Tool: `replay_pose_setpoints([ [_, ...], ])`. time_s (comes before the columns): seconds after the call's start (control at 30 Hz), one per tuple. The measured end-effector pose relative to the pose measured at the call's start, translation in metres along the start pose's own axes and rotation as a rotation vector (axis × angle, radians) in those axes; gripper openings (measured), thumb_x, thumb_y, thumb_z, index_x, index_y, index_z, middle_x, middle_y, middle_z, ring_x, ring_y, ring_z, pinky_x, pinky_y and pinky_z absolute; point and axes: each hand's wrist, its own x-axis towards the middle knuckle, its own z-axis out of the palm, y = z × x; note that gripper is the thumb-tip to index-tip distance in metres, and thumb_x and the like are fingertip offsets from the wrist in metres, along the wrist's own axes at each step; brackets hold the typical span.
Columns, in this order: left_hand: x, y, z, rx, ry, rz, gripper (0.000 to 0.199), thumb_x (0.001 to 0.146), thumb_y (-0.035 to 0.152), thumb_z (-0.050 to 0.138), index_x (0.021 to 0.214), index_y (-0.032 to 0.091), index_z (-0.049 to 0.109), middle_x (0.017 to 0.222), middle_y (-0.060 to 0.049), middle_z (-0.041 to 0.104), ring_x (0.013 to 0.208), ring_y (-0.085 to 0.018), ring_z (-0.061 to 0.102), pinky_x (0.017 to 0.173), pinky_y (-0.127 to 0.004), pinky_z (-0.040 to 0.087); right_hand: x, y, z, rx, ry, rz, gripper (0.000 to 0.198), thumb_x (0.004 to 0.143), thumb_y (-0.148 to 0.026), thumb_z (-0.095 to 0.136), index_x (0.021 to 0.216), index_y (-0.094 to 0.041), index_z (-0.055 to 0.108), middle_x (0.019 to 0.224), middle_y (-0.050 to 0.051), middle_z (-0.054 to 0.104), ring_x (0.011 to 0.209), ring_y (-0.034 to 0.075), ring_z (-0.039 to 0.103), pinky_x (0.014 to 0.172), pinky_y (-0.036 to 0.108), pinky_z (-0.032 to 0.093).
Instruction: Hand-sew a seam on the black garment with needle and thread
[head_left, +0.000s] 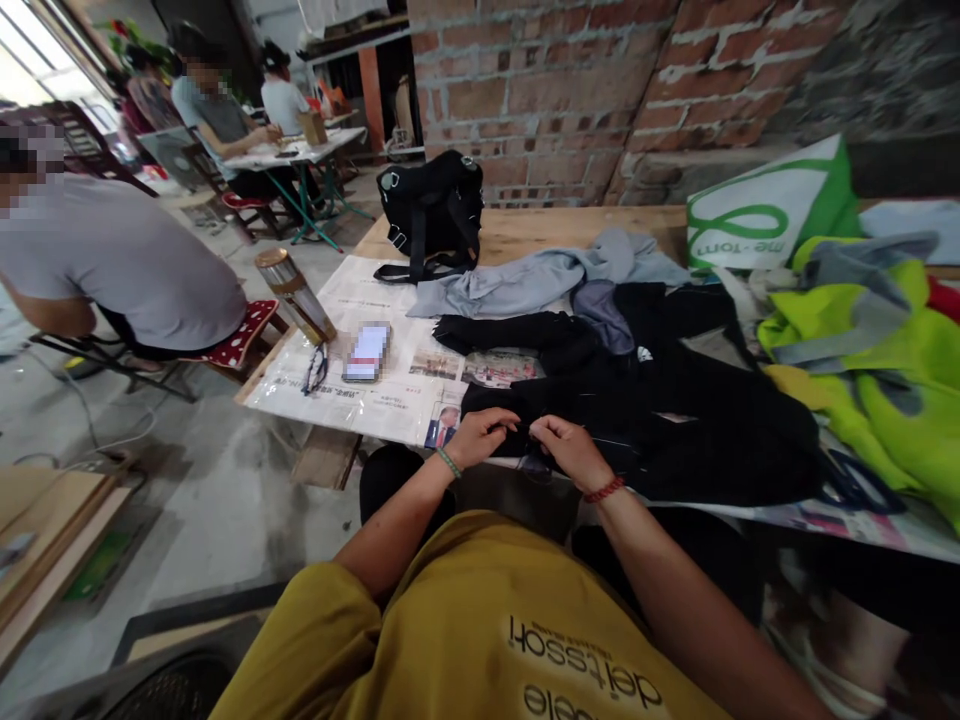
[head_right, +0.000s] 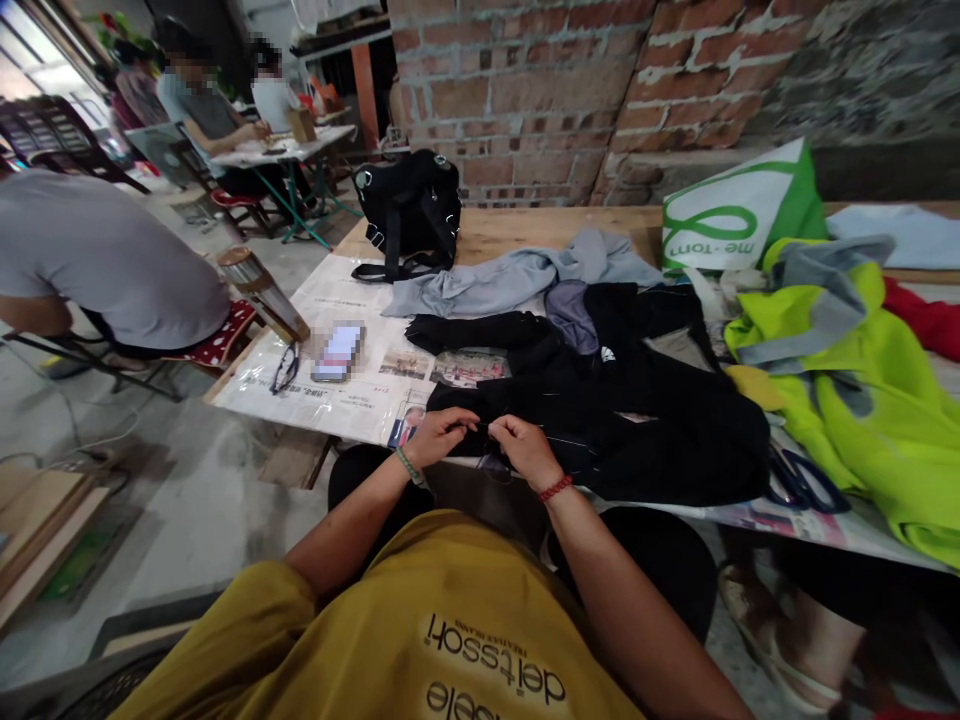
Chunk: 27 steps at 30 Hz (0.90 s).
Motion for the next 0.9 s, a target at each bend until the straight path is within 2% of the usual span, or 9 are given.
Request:
replay_pose_setpoints([
  [0.07, 0.0, -0.002, 0.001, -0.004, 0.039, 0.009, 0.024, 0.076, 0.006, 0.048, 0.092, 0.015, 0.064, 0.083, -0.003, 0.067, 0.076, -0.011, 0.061, 0.072, -0.023, 0.05, 0.0, -0.001, 0.0, -0.017, 0.01, 0.007, 0.024, 0.074, -0.039, 0.05, 0.064, -0.018, 0.057, 0.05, -0.005, 0.046, 0.048, 0.009, 0.04, 0.048, 0.021, 0.031],
  [0.23, -0.002, -0.002, 0.002, -0.003, 0.105, 0.124, 0.018, 0.076, 0.004, 0.049, 0.073, 0.013, 0.064, 0.089, -0.008, 0.065, 0.086, -0.013, 0.061, 0.08, -0.027, 0.049, 0.0, -0.001, 0.002, -0.014, 0.033, -0.002, 0.025, 0.075, -0.039, 0.048, 0.063, -0.018, 0.055, 0.052, -0.004, 0.047, 0.048, 0.009, 0.04, 0.048, 0.021, 0.031],
  [0.43, -0.004, 0.0, 0.005, 0.087, 0.004, 0.176, 0.011, 0.072, 0.014, 0.063, 0.081, 0.014, 0.068, 0.104, -0.011, 0.062, 0.095, -0.017, 0.061, 0.085, -0.03, 0.049, 0.002, 0.004, 0.003, -0.021, 0.044, -0.025, 0.026, 0.074, -0.041, 0.049, 0.064, -0.018, 0.056, 0.051, -0.004, 0.047, 0.049, 0.009, 0.04, 0.049, 0.022, 0.031],
  [0.7, -0.003, -0.002, 0.011, 0.152, -0.015, 0.179, 0.008, 0.076, 0.016, 0.06, 0.078, 0.016, 0.068, 0.099, -0.008, 0.062, 0.092, -0.014, 0.061, 0.083, -0.026, 0.049, 0.002, 0.007, 0.002, 0.222, -0.012, 0.039, 0.024, 0.061, -0.038, 0.064, 0.073, -0.018, 0.063, 0.064, -0.002, 0.058, 0.051, 0.008, 0.042, 0.049, 0.022, 0.034],
  [0.9, -0.003, 0.001, 0.009, 0.145, -0.097, 0.2, 0.007, 0.076, 0.016, 0.061, 0.079, 0.016, 0.068, 0.109, -0.008, 0.057, 0.101, -0.016, 0.057, 0.088, -0.028, 0.047, 0.002, 0.001, 0.005, 0.222, 0.032, 0.058, 0.017, 0.062, -0.034, 0.062, 0.065, -0.017, 0.058, 0.052, -0.005, 0.051, 0.044, 0.006, 0.04, 0.044, 0.021, 0.031],
])
